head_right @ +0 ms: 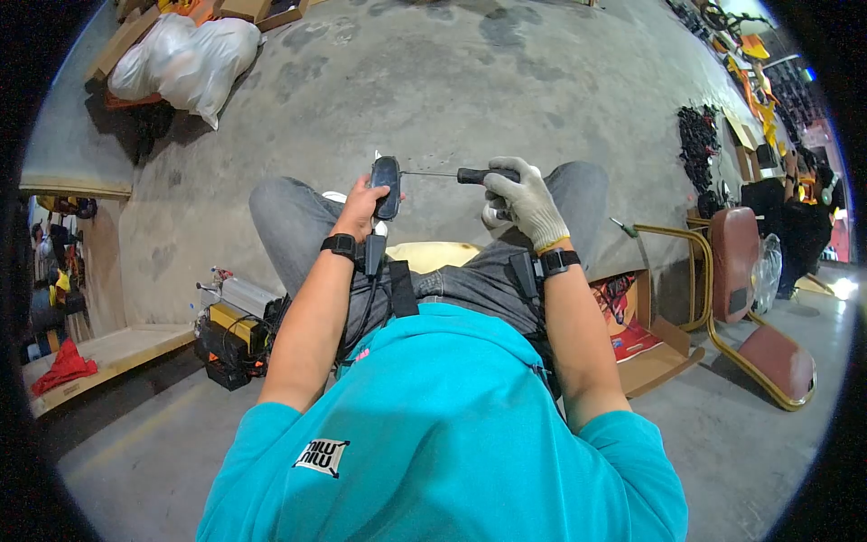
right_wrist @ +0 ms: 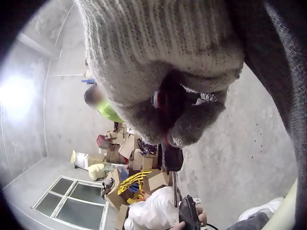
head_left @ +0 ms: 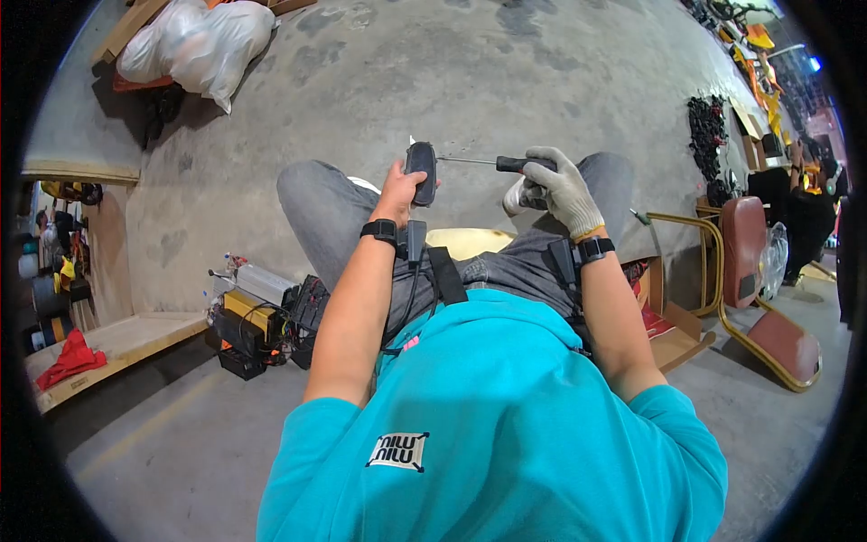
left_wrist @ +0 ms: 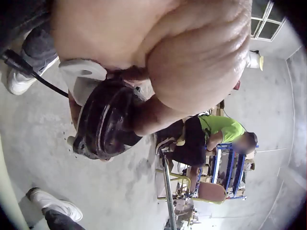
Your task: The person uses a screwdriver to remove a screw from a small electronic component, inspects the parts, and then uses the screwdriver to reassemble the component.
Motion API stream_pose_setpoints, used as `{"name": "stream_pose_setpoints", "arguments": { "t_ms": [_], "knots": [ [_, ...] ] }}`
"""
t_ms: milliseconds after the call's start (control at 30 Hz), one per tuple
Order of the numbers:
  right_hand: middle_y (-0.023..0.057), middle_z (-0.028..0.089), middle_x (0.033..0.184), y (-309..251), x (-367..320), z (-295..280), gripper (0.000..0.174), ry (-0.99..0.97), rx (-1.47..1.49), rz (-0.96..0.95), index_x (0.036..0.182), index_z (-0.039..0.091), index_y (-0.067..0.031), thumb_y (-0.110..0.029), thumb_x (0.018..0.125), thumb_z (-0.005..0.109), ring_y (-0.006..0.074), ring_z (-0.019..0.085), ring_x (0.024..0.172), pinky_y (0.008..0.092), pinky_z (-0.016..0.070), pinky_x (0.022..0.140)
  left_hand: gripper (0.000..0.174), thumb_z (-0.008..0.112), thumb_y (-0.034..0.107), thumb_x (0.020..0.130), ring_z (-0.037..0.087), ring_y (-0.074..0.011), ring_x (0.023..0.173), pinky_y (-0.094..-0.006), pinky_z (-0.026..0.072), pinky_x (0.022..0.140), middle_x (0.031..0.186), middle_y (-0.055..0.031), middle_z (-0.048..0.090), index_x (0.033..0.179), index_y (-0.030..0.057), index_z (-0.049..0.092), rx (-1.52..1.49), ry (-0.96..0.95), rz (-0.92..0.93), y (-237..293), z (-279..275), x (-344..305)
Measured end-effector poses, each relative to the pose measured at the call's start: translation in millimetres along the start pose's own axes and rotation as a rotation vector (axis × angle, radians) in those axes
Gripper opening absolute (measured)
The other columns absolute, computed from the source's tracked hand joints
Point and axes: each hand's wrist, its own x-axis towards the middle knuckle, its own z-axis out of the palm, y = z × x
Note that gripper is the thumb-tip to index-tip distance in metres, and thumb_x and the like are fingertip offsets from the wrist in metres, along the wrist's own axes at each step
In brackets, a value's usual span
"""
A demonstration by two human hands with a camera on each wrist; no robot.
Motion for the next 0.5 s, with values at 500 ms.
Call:
{"name": "stream_pose_setpoints", "arguments": {
  "t_ms": [500],
  "knots": [
    [0.0097, 0.062, 0.084, -5, -2, 1, 0.041, -0.005, 0.054, 0.04, 0.117, 0.057, 0.0101, -0.012, 0.084, 0.067, 0.0119, 0.061, 0.069, 0.0239, 0.0487, 0.058, 0.041, 0.044, 0.0, 0.093, 0.068, -0.0303, 0.098, -0.0358, 0.0581, 0.076, 0.111, -0.0177, 0.061, 0.134, -0.002, 0.042, -0.124, -0.134, 0.043, 3, 7, -6]
  ]
}}
